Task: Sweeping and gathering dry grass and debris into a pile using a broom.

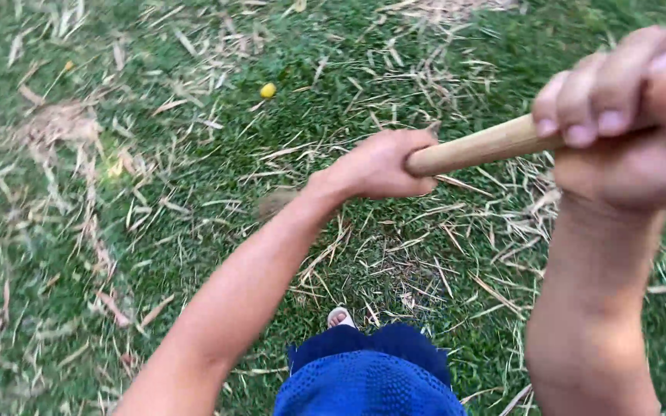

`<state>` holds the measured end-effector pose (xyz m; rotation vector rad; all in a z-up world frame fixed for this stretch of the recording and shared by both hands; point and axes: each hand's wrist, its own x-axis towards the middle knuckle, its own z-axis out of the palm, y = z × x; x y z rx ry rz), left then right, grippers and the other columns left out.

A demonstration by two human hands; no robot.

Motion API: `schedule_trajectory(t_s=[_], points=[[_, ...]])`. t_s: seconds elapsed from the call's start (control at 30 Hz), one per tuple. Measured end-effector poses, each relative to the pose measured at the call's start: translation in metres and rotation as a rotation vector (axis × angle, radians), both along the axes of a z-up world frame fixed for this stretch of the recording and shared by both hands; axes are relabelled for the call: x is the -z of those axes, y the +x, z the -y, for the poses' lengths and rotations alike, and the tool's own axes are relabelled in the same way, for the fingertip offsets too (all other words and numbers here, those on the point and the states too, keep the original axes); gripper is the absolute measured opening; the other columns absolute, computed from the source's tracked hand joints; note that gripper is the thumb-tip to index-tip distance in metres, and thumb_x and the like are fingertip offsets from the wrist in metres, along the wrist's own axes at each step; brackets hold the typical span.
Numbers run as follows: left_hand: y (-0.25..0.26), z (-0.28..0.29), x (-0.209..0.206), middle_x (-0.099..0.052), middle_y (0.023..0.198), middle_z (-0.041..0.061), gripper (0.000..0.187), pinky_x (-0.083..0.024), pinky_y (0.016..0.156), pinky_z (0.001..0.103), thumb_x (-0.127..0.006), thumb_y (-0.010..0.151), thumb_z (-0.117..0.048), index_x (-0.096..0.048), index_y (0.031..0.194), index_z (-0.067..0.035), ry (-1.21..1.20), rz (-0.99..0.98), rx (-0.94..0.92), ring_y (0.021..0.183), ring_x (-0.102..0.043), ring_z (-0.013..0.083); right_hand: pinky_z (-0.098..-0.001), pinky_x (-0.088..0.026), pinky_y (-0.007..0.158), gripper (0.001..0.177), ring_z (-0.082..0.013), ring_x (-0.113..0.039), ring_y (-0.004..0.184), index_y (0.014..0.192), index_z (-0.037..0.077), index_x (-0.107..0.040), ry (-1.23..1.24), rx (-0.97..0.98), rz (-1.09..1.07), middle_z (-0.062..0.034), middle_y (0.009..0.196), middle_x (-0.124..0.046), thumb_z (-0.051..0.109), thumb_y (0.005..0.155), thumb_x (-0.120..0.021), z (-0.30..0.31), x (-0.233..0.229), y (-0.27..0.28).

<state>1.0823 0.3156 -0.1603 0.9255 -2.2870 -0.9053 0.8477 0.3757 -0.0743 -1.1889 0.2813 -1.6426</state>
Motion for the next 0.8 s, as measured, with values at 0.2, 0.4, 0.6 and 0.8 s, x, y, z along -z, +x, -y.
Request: schedule_trajectory(t_s=[0.2,0.4,0.6,0.8], points=[[-0.009,-0.01,0.117,-0.079,0.1,0.008,0.049,-0.058,0.083,0.039,-0.078,0.067,-0.024,-0.071,0.115,-0.016,0.274,0.265,0.395,0.093,-0.076,0.0244,-0.0387,-0.053,0.053,0.015,-0.018,-0.05,0.045,0.086,0.007,-0.046,-0.054,0.081,-0.066,-0.0061,0.056,-0.047,0.002,0.095,-0.057,-0.045,0.061,0.005],[-0.102,-0.076,0.136,-0.077,0.101,0.009,0.035,-0.056,0.086,0.043,-0.081,0.074,-0.032,-0.076,0.107,-0.021,0.17,0.505,0.502,0.096,-0.073,0.0285,-0.0399,-0.053,0.064,0.02,-0.0279,-0.059,0.062,0.086,0.001,-0.057,-0.004,0.101,-0.261,-0.0145,0.069,-0.057,-0.014,0.08,-0.068,-0.155,0.071,-0.032],[-0.181,-0.14,0.087,-0.076,0.088,0.011,0.02,-0.055,0.08,0.049,-0.073,0.079,-0.022,-0.075,0.098,-0.019,-0.177,0.281,0.449,0.087,-0.072,0.0354,-0.0359,-0.054,0.053,0.023,-0.0164,-0.062,0.053,0.089,0.004,-0.06,-0.317,0.334,-0.176,-0.0048,0.061,-0.064,0.002,0.071,-0.074,-0.258,0.057,-0.085],[-0.161,-0.197,0.051,-0.076,0.087,0.011,0.024,-0.057,0.078,0.046,-0.074,0.073,-0.02,-0.076,0.097,-0.018,-0.301,-0.022,0.515,0.08,-0.074,0.0323,-0.0424,-0.043,0.065,0.023,-0.0255,-0.05,0.063,0.109,0.008,-0.057,-0.165,0.643,-0.012,-0.0111,0.073,-0.051,0.016,0.089,-0.066,-0.345,0.067,-0.077]])
